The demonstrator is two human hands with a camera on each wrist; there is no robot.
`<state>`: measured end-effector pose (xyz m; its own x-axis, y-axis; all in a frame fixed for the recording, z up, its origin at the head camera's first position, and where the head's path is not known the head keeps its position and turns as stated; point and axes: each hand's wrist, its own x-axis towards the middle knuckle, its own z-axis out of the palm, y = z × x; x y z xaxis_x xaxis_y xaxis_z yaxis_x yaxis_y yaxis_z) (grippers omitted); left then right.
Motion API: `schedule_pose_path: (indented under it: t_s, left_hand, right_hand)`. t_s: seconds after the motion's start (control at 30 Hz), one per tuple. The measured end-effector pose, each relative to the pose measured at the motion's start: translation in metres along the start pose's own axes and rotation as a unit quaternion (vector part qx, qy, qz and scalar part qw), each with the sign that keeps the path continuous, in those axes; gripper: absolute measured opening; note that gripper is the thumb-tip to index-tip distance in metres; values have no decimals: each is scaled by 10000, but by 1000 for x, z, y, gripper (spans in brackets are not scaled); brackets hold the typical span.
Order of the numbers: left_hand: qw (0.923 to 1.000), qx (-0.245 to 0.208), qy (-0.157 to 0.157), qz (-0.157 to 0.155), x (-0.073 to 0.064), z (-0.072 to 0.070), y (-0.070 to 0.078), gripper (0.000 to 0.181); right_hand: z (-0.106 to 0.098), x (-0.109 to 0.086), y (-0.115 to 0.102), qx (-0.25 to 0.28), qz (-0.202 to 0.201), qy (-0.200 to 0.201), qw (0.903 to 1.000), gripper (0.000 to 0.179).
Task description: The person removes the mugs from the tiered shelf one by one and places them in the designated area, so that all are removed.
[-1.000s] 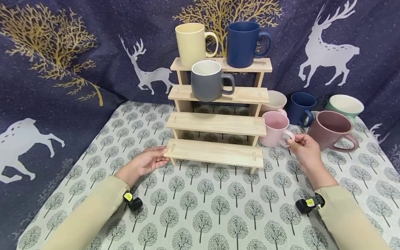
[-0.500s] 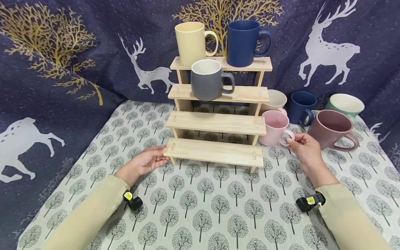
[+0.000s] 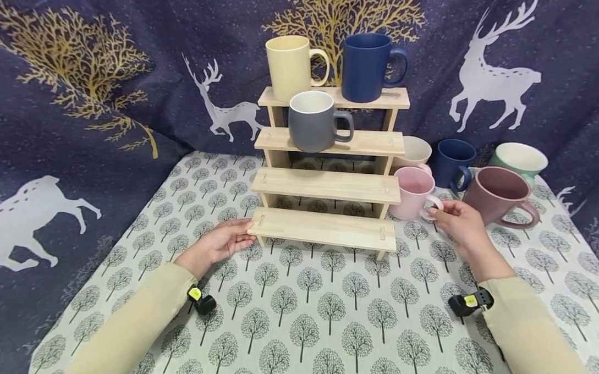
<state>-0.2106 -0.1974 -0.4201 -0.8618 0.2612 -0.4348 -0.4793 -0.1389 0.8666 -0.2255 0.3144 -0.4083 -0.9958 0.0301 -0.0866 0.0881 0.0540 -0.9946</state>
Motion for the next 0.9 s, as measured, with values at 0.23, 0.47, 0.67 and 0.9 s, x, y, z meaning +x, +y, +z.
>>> schedule_pose_path:
  t_s: [0.23,0.47,0.67,0.9]
  left_hand:
    - [10000,-87,-10,5,-1,2,1,53]
    - [10000,0,3,-10,-1,1,2,52]
    - [10000,6,-25,34,-1,0,4,53]
    - [9999,5,-115,-1,-2,3,3,53]
  right_hand:
    - [-2,-8,-20,-1655,-816,393,9820,21]
    - [12,-17,-53,-1281,-1489,1041,9750,34]
    - [43,-9,-86,-1235,-1843,909,9708,32]
    - [74,4,-103,-1192,-1911,435,9733,28]
